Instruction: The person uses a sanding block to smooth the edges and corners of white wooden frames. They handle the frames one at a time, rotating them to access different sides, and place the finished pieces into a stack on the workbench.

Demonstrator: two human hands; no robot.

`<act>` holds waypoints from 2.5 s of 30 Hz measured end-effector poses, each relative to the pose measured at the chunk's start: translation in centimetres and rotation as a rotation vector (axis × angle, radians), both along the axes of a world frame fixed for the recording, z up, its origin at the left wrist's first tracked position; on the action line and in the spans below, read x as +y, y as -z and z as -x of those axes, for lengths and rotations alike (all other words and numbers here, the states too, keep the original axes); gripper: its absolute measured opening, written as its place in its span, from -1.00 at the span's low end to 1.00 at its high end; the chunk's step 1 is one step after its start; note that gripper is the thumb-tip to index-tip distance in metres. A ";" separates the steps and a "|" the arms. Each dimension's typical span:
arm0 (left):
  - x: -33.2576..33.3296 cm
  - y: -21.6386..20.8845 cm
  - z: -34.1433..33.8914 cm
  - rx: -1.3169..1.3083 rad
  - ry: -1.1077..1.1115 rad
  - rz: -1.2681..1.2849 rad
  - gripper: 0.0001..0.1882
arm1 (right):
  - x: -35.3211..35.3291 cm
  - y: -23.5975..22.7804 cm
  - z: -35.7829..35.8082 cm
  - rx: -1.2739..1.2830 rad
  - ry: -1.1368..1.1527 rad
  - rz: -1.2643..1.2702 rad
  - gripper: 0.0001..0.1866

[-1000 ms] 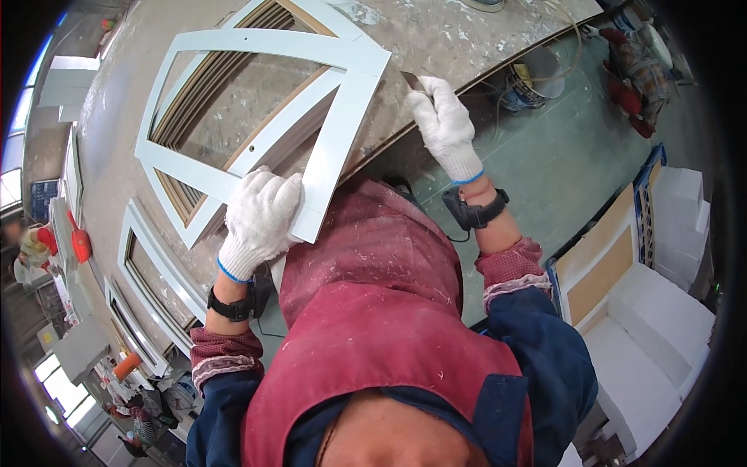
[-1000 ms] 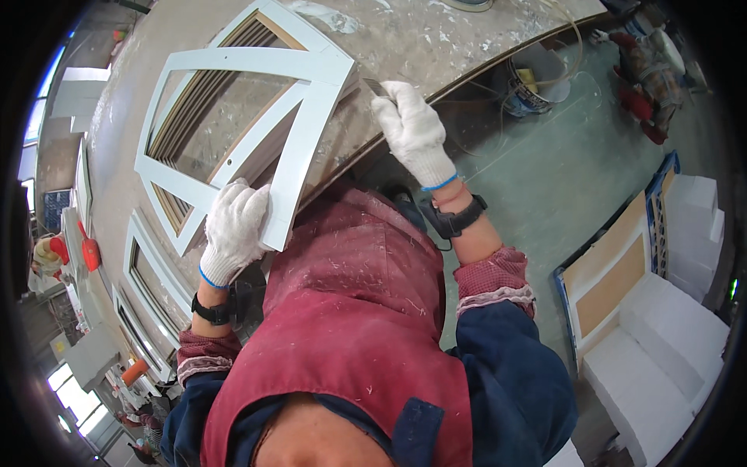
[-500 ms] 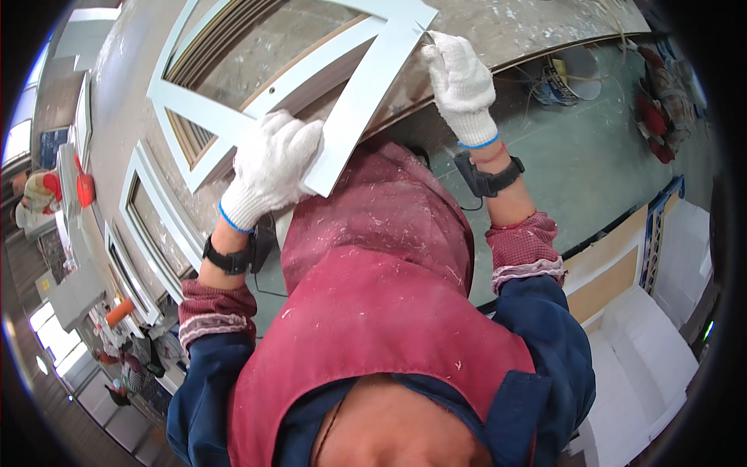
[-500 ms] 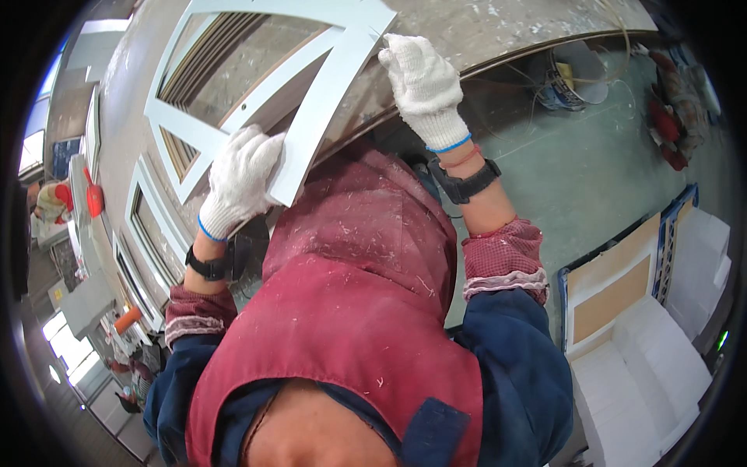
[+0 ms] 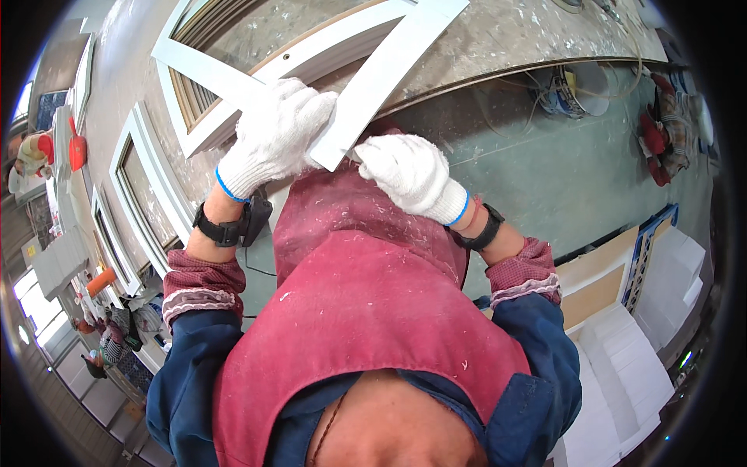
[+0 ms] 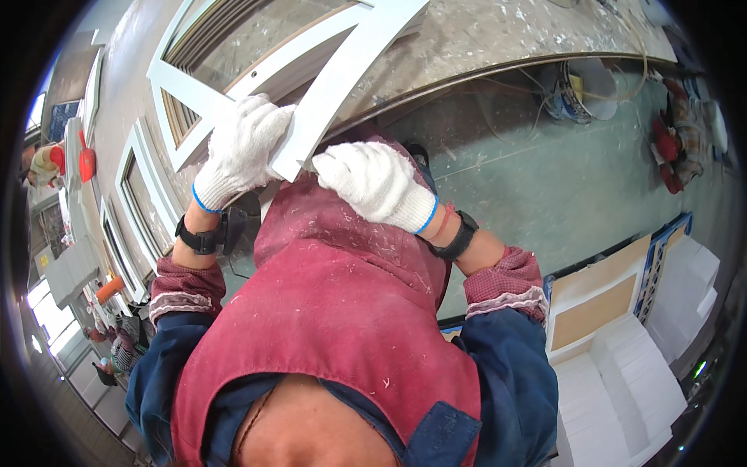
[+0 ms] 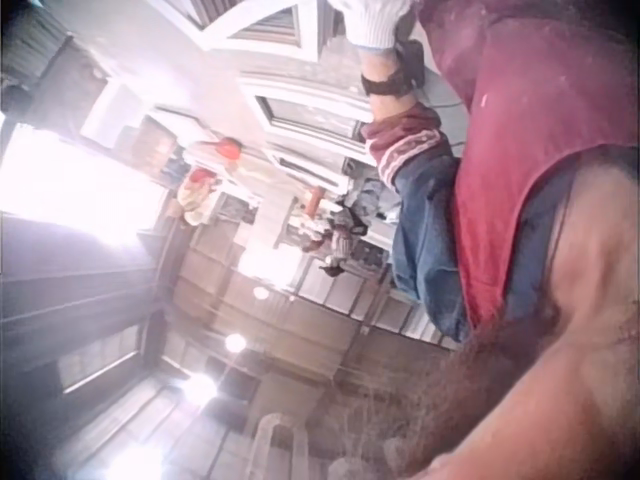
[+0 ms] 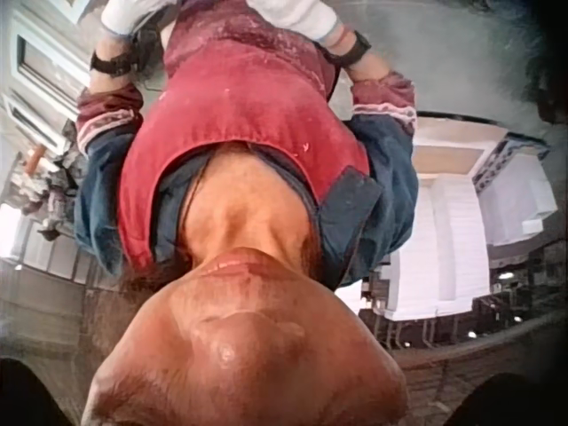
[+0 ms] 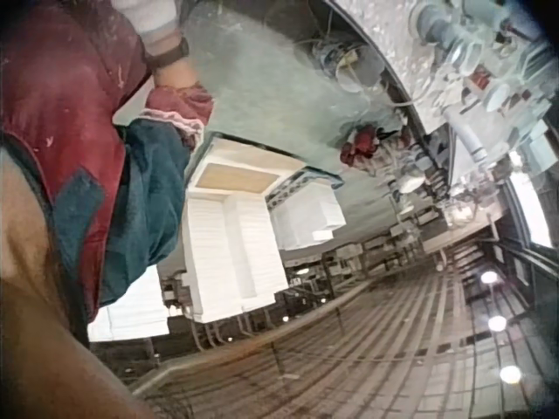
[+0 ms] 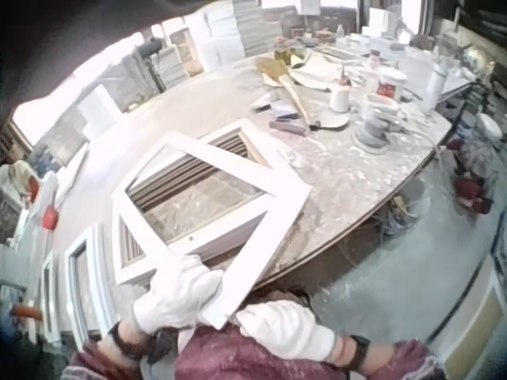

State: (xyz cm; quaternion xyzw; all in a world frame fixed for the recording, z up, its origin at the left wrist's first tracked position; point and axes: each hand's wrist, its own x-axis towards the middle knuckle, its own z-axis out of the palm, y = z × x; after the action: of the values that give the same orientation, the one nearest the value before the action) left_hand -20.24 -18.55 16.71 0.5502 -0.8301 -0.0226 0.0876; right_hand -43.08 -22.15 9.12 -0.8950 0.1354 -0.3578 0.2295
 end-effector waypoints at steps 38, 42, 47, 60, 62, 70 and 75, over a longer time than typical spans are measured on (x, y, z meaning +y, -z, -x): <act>-1.4 -5.9 2.0 0.203 -0.038 -0.013 -0.44 | -4.9 -4.4 -0.4 -0.327 0.287 -0.598 -0.85; -0.7 -6.9 1.5 0.180 -0.044 -0.009 -0.39 | -10.5 -5.3 -0.7 -0.420 0.454 -0.516 -0.82; -0.8 -8.0 0.7 0.173 -0.037 0.015 -0.35 | -17.2 -4.3 -0.3 -0.355 0.755 -0.330 -0.75; -2.8 -8.9 1.1 0.268 -0.076 -0.002 -0.39 | -5.3 -5.4 -3.1 -0.513 0.124 -0.035 -0.52; -2.7 -8.4 0.8 0.265 -0.088 0.008 -0.39 | -2.9 -5.8 -3.4 -0.414 0.138 0.016 -0.61; -2.7 -8.1 0.7 0.237 -0.084 0.060 -0.38 | -0.2 -6.1 -3.0 -0.279 -0.229 0.031 -0.82; -2.3 -7.0 0.6 0.221 -0.079 0.095 -0.37 | -2.1 -7.2 -0.7 -0.304 0.291 -0.186 -0.64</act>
State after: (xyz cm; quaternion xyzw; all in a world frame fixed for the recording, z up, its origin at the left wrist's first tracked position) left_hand -20.84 -20.90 23.74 0.5718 -0.7933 -0.0402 0.2054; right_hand -42.34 -24.29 16.34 -0.7768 0.2595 -0.5038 0.2745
